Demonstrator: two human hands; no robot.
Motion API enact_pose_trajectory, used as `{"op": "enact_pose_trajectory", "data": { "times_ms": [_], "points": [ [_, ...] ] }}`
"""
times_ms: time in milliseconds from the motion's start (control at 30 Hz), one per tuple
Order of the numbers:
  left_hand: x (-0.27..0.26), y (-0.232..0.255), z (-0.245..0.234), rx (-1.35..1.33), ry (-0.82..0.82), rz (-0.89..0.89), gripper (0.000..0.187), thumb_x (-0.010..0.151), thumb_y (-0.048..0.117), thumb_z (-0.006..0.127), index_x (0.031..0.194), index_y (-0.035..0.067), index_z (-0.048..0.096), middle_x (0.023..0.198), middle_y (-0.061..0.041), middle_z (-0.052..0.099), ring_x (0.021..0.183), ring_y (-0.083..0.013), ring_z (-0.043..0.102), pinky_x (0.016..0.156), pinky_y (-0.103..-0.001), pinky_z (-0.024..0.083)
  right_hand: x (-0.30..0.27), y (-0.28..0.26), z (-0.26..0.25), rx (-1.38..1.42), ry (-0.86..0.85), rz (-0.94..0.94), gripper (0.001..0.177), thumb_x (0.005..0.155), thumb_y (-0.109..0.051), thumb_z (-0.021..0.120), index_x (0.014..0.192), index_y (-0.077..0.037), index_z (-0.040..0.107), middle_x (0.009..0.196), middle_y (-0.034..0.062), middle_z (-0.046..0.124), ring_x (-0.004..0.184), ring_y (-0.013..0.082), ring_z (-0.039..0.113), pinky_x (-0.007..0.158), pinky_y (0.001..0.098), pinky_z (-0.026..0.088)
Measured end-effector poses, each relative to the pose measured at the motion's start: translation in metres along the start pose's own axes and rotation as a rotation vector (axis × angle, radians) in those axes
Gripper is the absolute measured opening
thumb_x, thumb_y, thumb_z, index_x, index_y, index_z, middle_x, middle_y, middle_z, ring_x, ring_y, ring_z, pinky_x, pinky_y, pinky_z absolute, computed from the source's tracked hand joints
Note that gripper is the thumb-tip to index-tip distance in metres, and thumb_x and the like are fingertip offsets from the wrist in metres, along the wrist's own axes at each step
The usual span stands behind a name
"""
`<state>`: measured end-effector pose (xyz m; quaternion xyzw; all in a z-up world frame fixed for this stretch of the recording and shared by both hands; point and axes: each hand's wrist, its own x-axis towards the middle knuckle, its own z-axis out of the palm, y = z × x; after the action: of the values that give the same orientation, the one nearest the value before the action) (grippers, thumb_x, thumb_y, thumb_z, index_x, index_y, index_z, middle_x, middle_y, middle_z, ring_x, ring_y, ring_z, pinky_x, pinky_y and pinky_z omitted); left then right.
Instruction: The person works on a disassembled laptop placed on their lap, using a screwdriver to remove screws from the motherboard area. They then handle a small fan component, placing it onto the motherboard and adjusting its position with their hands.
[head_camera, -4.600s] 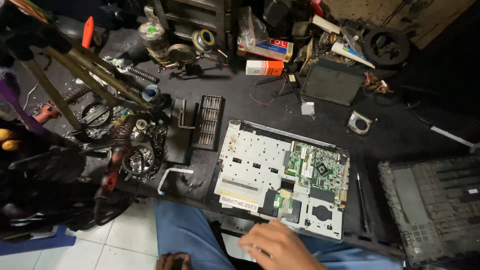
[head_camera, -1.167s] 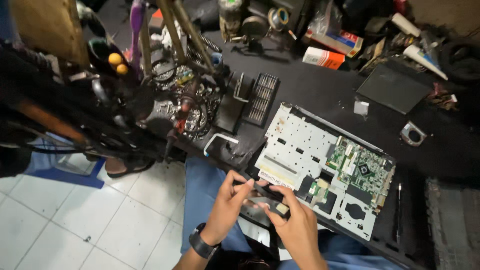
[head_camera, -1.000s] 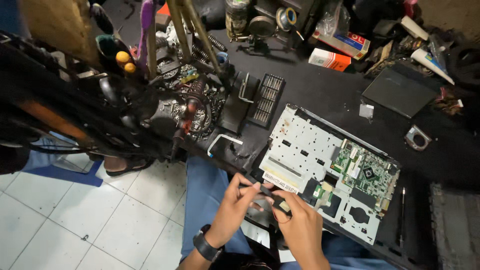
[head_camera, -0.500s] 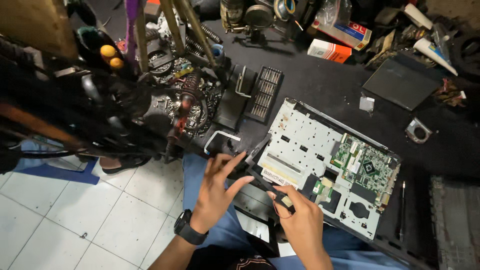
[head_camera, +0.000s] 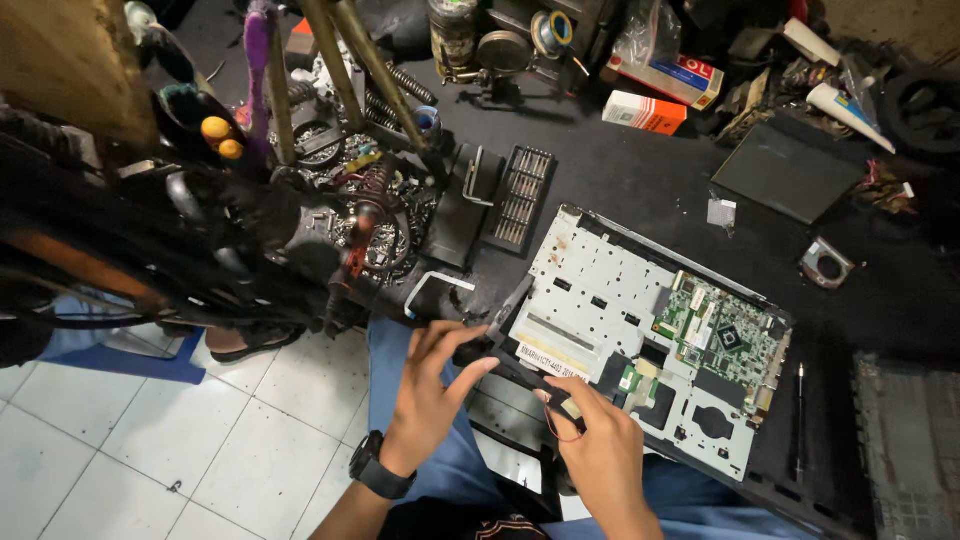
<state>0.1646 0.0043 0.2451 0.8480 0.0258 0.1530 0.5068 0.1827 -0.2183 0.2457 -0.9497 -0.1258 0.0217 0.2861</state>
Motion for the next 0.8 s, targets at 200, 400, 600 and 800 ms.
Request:
{"op": "enact_pose_trajectory", "data": {
  "times_ms": [200, 400, 600, 800],
  "points": [
    [0.001, -0.001, 0.005, 0.002, 0.040, -0.043, 0.025, 0.094, 0.027, 0.073, 0.117, 0.016, 0.069, 0.114, -0.001, 0.067, 0.105, -0.0241, 0.060, 0.093, -0.037, 0.049, 0.004, -0.006, -0.005, -0.056, -0.037, 0.033, 0.024, 0.084, -0.025, 0.077, 0.106, -0.032, 0.070, 0.092, -0.0076, 0.079, 0.058, 0.0311, 0.054, 0.056, 0.0401, 0.044],
    [0.000, -0.010, 0.012, 0.041, 0.050, -0.003, 0.023, 0.094, 0.029, 0.074, 0.111, 0.015, 0.069, 0.108, 0.000, 0.064, 0.104, -0.0221, 0.061, 0.096, -0.039, 0.045, 0.007, -0.011, -0.012, -0.091, -0.125, 0.070, 0.018, 0.090, -0.034, 0.074, 0.106, -0.029, 0.068, 0.072, -0.0022, 0.069, 0.053, 0.0275, 0.044, 0.053, 0.0379, 0.038],
    [0.000, -0.011, 0.010, 0.056, 0.028, 0.059, 0.022, 0.093, 0.026, 0.075, 0.108, 0.011, 0.069, 0.107, -0.001, 0.061, 0.110, -0.0198, 0.062, 0.102, -0.041, 0.040, 0.003, -0.008, -0.012, -0.055, -0.067, 0.037, 0.031, 0.082, -0.019, 0.078, 0.110, -0.029, 0.071, 0.107, -0.0072, 0.079, 0.054, 0.0256, 0.057, 0.057, 0.0374, 0.046],
    [0.000, -0.006, 0.011, 0.056, 0.044, -0.030, 0.023, 0.092, 0.029, 0.075, 0.106, 0.012, 0.071, 0.109, -0.001, 0.059, 0.101, -0.0247, 0.056, 0.095, -0.040, 0.047, -0.002, -0.009, -0.008, -0.075, 0.023, 0.028, 0.028, 0.089, -0.025, 0.075, 0.114, -0.033, 0.069, 0.094, -0.0050, 0.077, 0.056, 0.0275, 0.055, 0.057, 0.0386, 0.046]
  ]
}}
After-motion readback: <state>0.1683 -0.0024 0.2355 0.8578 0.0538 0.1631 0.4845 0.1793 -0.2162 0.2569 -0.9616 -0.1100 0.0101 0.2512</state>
